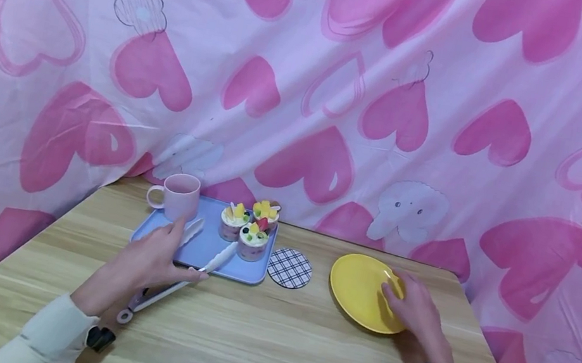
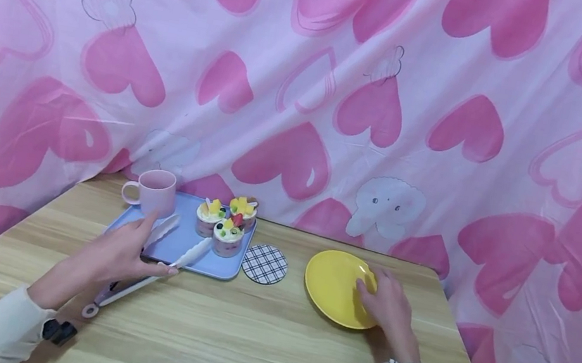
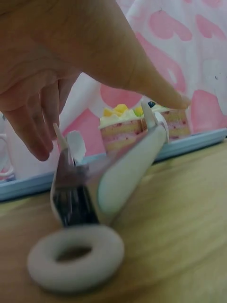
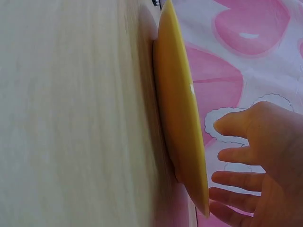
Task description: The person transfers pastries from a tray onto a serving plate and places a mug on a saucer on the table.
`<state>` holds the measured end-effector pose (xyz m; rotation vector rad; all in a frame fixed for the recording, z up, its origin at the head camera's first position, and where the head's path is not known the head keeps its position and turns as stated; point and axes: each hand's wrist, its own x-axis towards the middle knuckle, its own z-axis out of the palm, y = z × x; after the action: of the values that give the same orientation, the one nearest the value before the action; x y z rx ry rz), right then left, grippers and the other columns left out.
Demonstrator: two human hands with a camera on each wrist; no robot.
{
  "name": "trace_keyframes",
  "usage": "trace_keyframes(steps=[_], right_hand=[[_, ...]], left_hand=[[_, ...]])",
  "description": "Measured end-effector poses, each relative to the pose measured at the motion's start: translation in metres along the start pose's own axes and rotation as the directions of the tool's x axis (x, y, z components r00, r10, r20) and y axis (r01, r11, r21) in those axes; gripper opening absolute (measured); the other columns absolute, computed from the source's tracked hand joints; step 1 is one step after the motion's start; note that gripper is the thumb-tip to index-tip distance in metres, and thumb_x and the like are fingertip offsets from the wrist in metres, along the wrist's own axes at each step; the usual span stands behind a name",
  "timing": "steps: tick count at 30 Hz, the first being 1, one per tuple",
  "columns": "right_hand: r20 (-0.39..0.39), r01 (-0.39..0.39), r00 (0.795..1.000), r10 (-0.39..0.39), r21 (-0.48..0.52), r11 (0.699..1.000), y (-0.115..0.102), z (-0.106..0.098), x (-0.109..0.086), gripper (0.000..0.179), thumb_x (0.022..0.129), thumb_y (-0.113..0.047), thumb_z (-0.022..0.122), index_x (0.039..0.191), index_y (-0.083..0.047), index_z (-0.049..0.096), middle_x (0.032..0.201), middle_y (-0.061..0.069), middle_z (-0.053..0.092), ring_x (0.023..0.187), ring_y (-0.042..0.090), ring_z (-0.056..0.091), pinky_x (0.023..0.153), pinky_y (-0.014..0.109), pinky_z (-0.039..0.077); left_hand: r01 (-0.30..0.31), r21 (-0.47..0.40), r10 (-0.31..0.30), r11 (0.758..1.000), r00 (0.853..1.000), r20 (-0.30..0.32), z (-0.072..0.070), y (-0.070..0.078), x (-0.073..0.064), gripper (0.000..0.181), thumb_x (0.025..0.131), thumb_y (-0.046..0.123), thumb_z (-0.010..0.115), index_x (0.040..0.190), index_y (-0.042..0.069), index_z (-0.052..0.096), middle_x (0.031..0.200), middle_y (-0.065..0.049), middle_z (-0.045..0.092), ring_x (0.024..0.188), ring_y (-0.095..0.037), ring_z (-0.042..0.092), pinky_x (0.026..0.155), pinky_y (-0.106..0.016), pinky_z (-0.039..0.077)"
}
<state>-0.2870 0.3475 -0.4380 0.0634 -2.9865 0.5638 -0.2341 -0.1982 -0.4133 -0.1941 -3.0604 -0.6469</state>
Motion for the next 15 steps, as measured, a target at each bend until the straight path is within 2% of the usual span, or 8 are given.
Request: trace_keyframes(steps=[4,8,11,15], right_hand=[[-0.041,0.034,0.999,-0.033,0.021,0.999,0.007,0.001,-0.001,0.061,0.1,-0.046,0.055,0.147,-0.008,0.048,0.149,0.026,0.046,0.136,0.05,0.041,0.107,0.069,0.034],[-0.057,0.042,0.998,-0.04,0.044,0.998,0.013,0.003,-0.001,0.057,0.101,-0.041,0.056,0.145,-0.005,0.05,0.147,0.027,0.048,0.135,0.051,0.042,0.107,0.068,0.034],[-0.03,0.012,0.999,-0.01,0.062,0.998,0.014,0.005,0.001,0.059,0.101,-0.043,0.055,0.146,-0.006,0.048,0.149,0.026,0.046,0.137,0.051,0.039,0.108,0.069,0.032],[0.016,-0.054,0.998,0.053,0.083,0.995,0.014,0.006,0.005,0.064,0.1,-0.049,0.054,0.148,-0.008,0.046,0.152,0.026,0.043,0.14,0.052,0.035,0.109,0.071,0.03]], left_hand=[[-0.048,0.033,0.048,0.998,0.999,-0.011,0.003,-0.005,-0.004,0.13,0.065,0.076,0.078,0.151,-0.005,0.025,0.138,-0.031,0.053,0.122,-0.037,0.058,0.098,-0.058,0.049],[-0.094,0.062,0.097,0.994,0.994,-0.051,0.006,-0.007,-0.006,0.121,0.064,0.073,0.082,0.143,-0.007,0.036,0.127,-0.03,0.06,0.114,-0.035,0.062,0.094,-0.055,0.052],[-0.079,0.08,0.082,0.994,0.996,-0.04,0.005,-0.007,-0.005,0.121,0.063,0.075,0.081,0.142,-0.006,0.039,0.129,-0.03,0.057,0.115,-0.037,0.06,0.094,-0.057,0.051],[-0.028,0.089,0.027,0.996,0.999,0.018,0.002,-0.005,-0.001,0.126,0.061,0.078,0.079,0.147,-0.003,0.036,0.138,-0.031,0.05,0.121,-0.04,0.055,0.097,-0.06,0.049]])
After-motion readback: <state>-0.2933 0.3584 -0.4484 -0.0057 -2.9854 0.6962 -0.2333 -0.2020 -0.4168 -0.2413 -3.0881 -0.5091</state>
